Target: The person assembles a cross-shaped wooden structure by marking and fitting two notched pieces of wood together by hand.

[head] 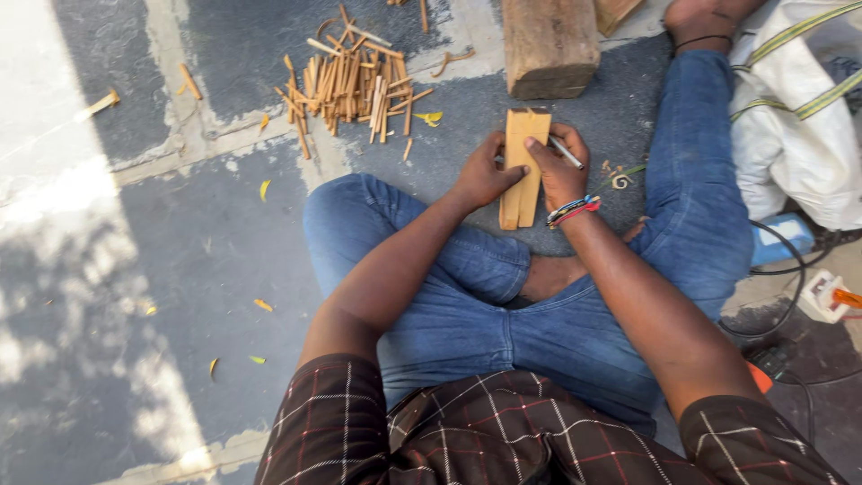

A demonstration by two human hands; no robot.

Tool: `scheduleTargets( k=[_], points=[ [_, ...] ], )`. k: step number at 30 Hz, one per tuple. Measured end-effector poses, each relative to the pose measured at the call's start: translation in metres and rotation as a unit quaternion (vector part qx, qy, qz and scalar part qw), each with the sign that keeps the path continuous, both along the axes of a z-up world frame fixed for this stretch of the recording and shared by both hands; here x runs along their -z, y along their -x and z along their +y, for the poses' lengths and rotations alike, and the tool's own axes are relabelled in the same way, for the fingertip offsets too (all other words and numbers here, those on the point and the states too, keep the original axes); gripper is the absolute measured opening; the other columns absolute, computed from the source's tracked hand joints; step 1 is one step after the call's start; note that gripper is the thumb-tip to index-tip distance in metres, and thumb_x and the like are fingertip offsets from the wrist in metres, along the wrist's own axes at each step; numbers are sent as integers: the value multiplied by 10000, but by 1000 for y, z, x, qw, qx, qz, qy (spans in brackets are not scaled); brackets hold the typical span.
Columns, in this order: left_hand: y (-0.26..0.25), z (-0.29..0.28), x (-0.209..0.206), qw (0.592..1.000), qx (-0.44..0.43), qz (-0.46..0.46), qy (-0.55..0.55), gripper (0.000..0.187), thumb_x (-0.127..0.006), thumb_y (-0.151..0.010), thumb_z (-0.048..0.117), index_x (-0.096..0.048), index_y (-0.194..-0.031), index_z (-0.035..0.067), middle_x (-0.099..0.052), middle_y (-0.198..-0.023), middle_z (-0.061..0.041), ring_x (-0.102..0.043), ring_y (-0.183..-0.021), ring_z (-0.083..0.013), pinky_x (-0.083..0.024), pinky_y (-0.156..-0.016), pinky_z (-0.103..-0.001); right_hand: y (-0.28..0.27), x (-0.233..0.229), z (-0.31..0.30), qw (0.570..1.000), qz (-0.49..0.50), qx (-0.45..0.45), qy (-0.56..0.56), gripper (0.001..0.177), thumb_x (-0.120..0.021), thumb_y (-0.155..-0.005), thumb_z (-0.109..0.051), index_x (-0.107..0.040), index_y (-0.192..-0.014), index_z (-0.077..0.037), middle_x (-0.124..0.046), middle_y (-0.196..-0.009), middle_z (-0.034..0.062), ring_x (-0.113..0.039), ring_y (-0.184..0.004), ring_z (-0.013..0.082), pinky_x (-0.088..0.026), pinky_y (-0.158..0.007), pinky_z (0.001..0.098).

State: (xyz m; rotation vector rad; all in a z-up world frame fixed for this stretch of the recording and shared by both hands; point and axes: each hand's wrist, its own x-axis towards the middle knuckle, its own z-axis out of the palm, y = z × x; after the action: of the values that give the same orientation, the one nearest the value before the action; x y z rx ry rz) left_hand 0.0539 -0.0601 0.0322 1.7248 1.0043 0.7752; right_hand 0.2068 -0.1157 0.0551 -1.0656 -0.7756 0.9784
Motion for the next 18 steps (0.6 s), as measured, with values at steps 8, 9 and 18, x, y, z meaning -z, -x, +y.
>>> scheduleTargets(
  k=[8, 9, 18],
  points=[
    [3, -1, -8, 993, 37, -108, 38, 533, -806, -853, 147, -534, -1290, 13, -688, -1171, -143, -723, -1048, -224, -617, -889, -348, 5, 0, 7, 995, 103, -7, 9, 335, -790, -901, -25, -606, -1179, 4, -722, -1104, 136, -718, -985, 191, -622, -874, 340],
    [3, -3, -9, 990, 43, -122, 51, 539, -796, -859, 142, -519, -1303, 10, -677, -1188, -138, -723, -1059, -223, -620, -897, -343, 4, 1, 7, 993, 114, -13, 10, 343, -788, -900, -26, -602, -1187, 3, -720, -1110, 138, -718, -991, 194, -620, -876, 341],
    [5, -11, -34, 993, 39, -78, 75, 556, -773, -880, 141, -481, -1334, 9, -680, -1142, -142, -740, -995, -209, -632, -840, -339, 1, 4, 8, 988, 150, -33, 16, 374, -773, -903, -23, -564, -1211, 2, -708, -1141, 160, -717, -1029, 216, -623, -897, 372]
  ],
)
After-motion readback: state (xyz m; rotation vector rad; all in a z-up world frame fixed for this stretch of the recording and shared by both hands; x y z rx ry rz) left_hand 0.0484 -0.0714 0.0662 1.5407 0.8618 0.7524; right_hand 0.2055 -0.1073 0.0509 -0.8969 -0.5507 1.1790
